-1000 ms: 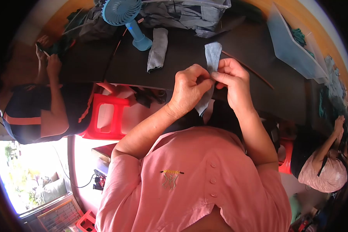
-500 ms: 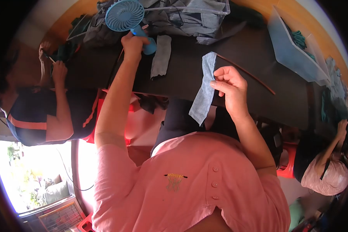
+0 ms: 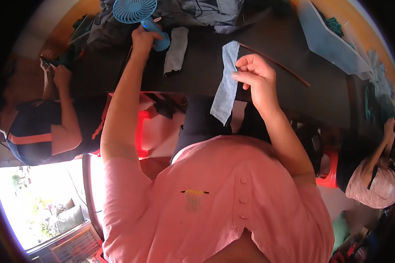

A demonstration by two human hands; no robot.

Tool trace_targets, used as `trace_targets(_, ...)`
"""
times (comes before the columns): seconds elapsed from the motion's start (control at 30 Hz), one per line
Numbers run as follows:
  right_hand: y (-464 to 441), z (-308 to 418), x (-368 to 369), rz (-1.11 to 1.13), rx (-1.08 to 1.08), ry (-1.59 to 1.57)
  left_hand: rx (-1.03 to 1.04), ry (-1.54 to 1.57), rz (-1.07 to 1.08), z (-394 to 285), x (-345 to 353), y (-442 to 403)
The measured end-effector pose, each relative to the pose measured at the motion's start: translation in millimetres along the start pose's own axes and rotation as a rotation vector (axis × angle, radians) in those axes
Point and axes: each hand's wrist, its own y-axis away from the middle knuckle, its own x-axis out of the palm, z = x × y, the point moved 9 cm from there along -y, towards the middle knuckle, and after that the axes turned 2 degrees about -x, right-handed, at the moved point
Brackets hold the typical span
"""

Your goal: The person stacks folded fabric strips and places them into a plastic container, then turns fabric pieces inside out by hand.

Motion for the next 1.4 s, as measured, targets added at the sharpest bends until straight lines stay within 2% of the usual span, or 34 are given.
trace_targets(0.27, -3, -5, -1, 0.015, -0.008, -0.036, -0.028, 0.009, 0.086, 8, 1, -7)
trace_targets(0.37, 1, -2, -1, 0.012, 0.002, -0.038, -0.021, -0.217, -0.174, -2, -11, 9)
trace_targets(0.4, 2, -3, -1, 0.013, 0.004, -0.043, 0.069, -0.28, -0.253, -17, -17, 22)
trace_targets(0.43, 1, -3, -2, 0.013, 0.002, -0.049, 0.284, -0.435, -0.462, -41, -27, 46)
trace_targets(0.47, 0, -6, -3, 0.016, 0.002, -0.058, 0.409, -0.438, -0.515, -63, -24, 74)
trace_targets(0.53, -1, -6, -3, 0.011, 0.001, -0.07, 0.303, -0.24, -0.302, -99, 12, 127)
trace_targets(0.57, -1, -6, -2, 0.015, 0.003, -0.072, 0.224, -0.11, -0.121, -100, 39, 149)
trace_targets(0.6, -2, -6, -1, 0.008, -0.004, -0.063, 0.217, -0.095, 0.057, -102, 67, 173)
trace_targets(0.63, -2, -6, -1, -0.001, 0.004, -0.061, 0.088, -0.051, 0.191, -102, 92, 194)
trace_targets(0.67, -1, -5, -1, -0.01, 0.01, -0.062, 0.129, -0.059, 0.246, -106, 109, 208)
trace_targets(0.77, 1, -6, -2, -0.028, 0.044, -0.109, 0.126, -0.195, 0.214, -106, 130, 211)
trace_targets(0.87, 5, -5, -5, -0.029, 0.082, -0.137, 0.022, 0.006, 0.257, -99, 140, 208)
trace_targets(0.97, 11, 2, -4, -0.043, 0.099, -0.107, 0.072, -0.069, 0.213, -101, 139, 209)
trace_targets(1.07, 13, 5, -3, -0.04, 0.089, -0.108, 0.268, -0.196, 0.141, -109, 137, 214)
trace_targets(1.17, 16, 9, -1, -0.037, 0.054, -0.054, 0.298, -0.187, 0.107, -107, 141, 213)
trace_targets(1.27, 18, 13, 0, -0.028, 0.04, -0.033, 0.233, -0.027, 0.166, -104, 140, 212)
trace_targets(1.37, 17, 12, -3, -0.003, 0.058, -0.074, -0.058, 0.17, 0.305, -89, 145, 208)
trace_targets(1.4, 17, 13, -3, 0.003, 0.061, -0.077, -0.095, 0.163, 0.32, -88, 145, 208)
